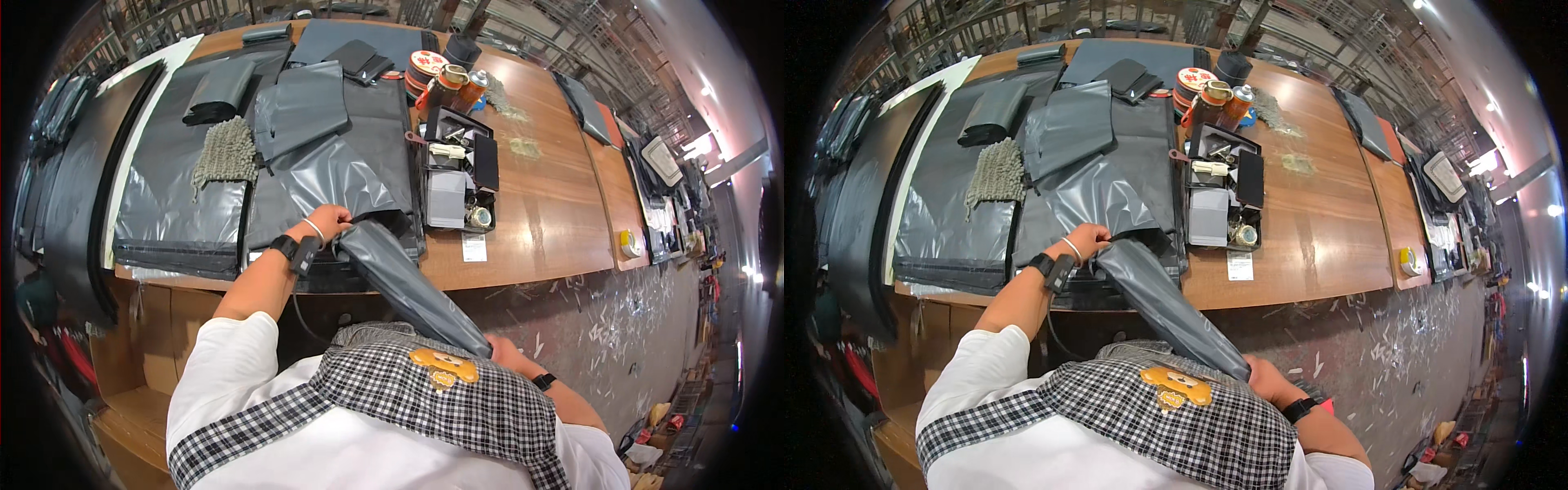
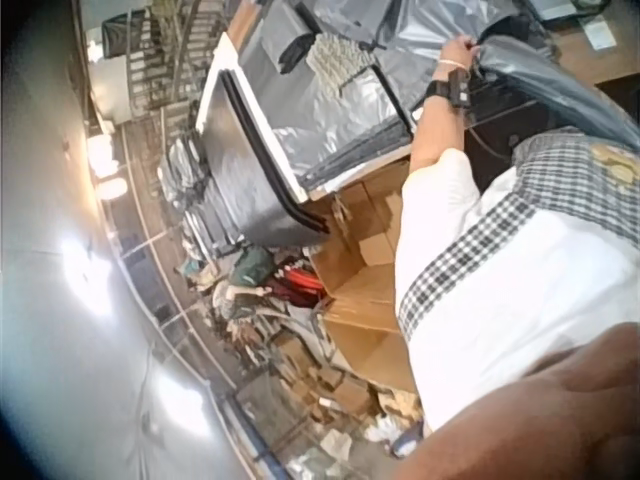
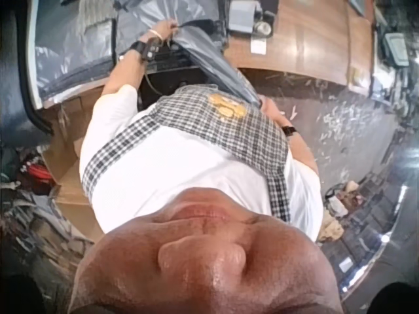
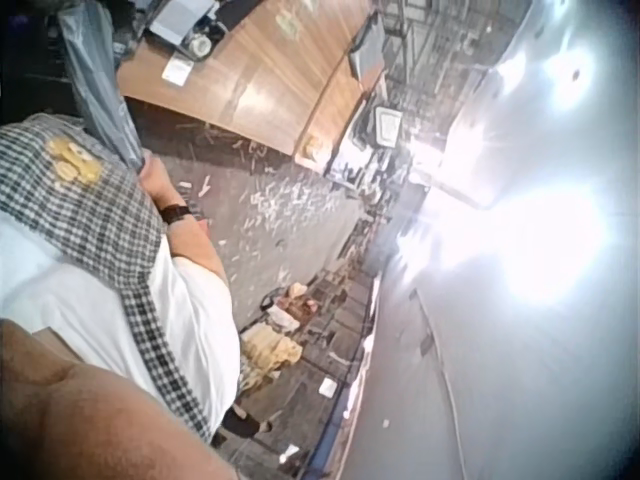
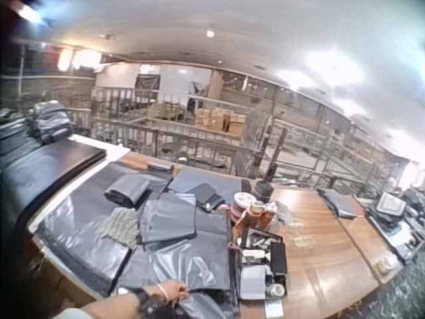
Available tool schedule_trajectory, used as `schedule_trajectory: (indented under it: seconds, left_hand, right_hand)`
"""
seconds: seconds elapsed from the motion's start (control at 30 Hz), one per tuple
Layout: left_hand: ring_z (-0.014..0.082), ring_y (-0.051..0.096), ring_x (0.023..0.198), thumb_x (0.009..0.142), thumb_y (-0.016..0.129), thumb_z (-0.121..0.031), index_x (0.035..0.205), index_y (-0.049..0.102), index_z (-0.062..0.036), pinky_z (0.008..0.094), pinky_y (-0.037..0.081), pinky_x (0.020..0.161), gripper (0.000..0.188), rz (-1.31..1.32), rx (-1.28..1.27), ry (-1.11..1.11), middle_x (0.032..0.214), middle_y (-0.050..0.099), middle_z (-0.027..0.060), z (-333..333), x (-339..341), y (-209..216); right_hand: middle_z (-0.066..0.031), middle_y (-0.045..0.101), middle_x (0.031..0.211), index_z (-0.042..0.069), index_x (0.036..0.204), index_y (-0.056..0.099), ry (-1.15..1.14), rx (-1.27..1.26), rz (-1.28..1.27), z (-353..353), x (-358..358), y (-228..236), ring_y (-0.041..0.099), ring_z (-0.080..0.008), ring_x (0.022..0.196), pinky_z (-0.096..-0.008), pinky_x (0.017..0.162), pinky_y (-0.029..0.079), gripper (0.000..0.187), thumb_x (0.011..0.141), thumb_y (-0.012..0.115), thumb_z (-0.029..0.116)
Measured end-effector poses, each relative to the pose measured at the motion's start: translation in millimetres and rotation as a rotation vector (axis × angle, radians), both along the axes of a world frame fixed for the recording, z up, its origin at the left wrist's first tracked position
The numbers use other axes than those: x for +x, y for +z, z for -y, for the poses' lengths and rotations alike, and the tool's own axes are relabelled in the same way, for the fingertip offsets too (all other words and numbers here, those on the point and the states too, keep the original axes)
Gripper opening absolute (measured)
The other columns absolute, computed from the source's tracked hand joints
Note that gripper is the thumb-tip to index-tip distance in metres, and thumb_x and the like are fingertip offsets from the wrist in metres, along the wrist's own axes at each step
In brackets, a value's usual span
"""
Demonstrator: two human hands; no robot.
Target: Packaging and rolling plastic or rubber sheets and placing them into bags at an industrial workstation.
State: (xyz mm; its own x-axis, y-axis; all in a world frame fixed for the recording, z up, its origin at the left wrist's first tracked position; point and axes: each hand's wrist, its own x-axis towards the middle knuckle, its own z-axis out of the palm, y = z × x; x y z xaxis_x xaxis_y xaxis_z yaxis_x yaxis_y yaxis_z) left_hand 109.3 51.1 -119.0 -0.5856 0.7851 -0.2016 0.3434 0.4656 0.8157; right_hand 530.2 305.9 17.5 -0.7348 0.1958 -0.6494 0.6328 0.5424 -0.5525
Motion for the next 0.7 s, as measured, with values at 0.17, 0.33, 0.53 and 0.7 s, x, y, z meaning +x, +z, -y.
schedule_trajectory:
  seconds: [0.17, 0.33, 0.53, 0.7]
  left_hand:
    - [0.0255, 0.063, 0.071, 0.076, 0.069, -0.008, 0.087, 0.065, -0.0024, 0.0363, 0.050, 0.067, 0.013, -0.107, -0.139, 0.037, 0.077, 0.067, 0.0122, -9, 7, 34]
    - [0.0353, 0.060, 0.086, 0.079, 0.058, -0.012, 0.079, 0.062, -0.0044, 0.0445, 0.050, 0.077, 0.008, -0.834, 0.077, 0.036, 0.087, 0.062, 0.0127, -34, 66, 48]
    - [0.0375, 0.056, 0.098, 0.078, 0.064, -0.019, 0.096, 0.057, -0.0032, 0.0439, 0.046, 0.087, 0.025, -0.655, 0.181, 0.659, 0.084, 0.056, 0.0135, -23, 93, 35]
    - [0.0502, 0.057, 0.094, 0.088, 0.052, -0.029, 0.108, 0.055, 0.0035, 0.0501, 0.046, 0.083, 0.038, -0.159, 0.081, 0.857, 0.098, 0.063, 0.0317, -31, 103, 4]
  right_hand:
    - [-0.0264, 0.067, 0.103, -0.004, 0.118, 0.058, -0.005, 0.025, -0.119, -2, 3, -18, 0.066, -0.0357, 0.096, -0.0369, 0.084, 0.050, 0.065, 0.072, 0.080, 0.037]
    - [-0.0244, 0.068, 0.102, -0.005, 0.118, 0.058, 0.050, 0.127, -0.127, -8, 0, -29, 0.067, -0.0310, 0.094, -0.0367, 0.084, 0.050, 0.063, 0.071, 0.082, 0.030]
    - [-0.0179, 0.069, 0.106, -0.006, 0.120, 0.058, -0.023, -0.099, -0.100, -25, -7, -30, 0.065, -0.0224, 0.095, -0.0324, 0.089, 0.048, 0.064, 0.067, 0.082, 0.021]
    - [-0.0092, 0.068, 0.105, -0.006, 0.119, 0.059, -0.018, -0.284, -0.018, -44, -22, -27, 0.061, -0.0152, 0.093, -0.0292, 0.089, 0.047, 0.064, 0.063, 0.082, 0.015]
